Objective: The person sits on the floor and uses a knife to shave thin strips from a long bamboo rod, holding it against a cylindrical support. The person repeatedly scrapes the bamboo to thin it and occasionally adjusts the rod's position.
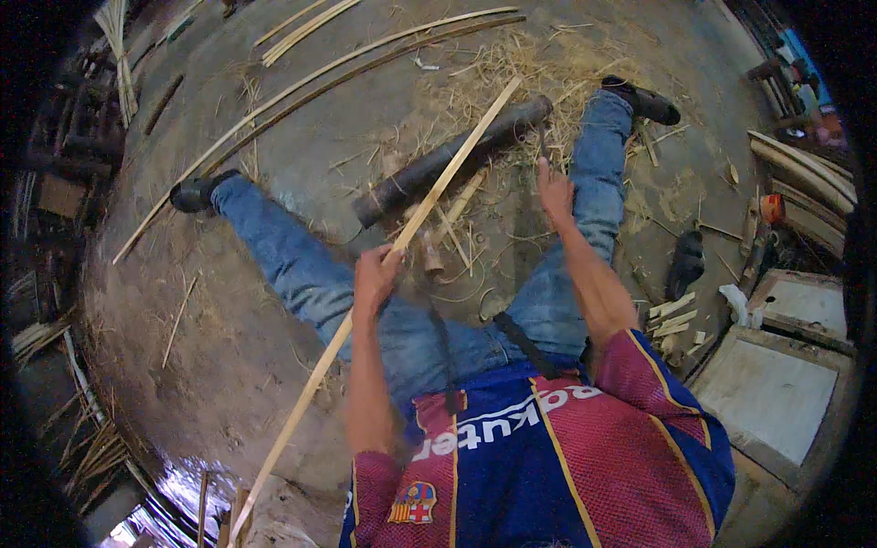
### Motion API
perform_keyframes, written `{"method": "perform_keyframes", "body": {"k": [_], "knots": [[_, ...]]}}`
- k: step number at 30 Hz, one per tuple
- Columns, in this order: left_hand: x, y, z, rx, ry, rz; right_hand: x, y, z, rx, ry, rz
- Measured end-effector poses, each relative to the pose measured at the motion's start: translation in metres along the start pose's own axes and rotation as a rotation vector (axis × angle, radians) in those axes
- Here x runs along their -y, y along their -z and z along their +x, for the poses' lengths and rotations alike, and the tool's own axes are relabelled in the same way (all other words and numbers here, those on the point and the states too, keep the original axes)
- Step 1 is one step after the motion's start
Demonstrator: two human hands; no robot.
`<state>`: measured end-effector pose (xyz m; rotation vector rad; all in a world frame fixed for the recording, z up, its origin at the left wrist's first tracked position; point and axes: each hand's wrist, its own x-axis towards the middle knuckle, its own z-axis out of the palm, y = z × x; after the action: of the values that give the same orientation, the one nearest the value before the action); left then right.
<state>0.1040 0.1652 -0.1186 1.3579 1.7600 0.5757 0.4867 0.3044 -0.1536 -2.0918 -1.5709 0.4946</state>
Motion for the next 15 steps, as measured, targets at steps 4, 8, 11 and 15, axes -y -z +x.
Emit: {"method": "perform_keyframes", "body": {"k": [4, 8, 11, 15], "knots": [[-0.014, -0.012, 0.001, -0.207, -0.166, 0.188, 0.012, -0.002, -0.022, -0.02, 0.129, -0.06], [-0.028, -0.009, 0.0, -0.166, -0.144, 0.208, 0.034, -0.004, -0.061, 0.181, 0.011, -0.013], [-0.028, 0.004, 0.03, 0.151, 0.019, 0.075, 0.052, -0.003, -0.072, 0.29, 0.119, 0.046], [-0.037, 0.008, 0.048, 0.37, 0.107, -0.236, 0.053, -0.013, -0.054, 0.348, 0.122, 0.025]]}}
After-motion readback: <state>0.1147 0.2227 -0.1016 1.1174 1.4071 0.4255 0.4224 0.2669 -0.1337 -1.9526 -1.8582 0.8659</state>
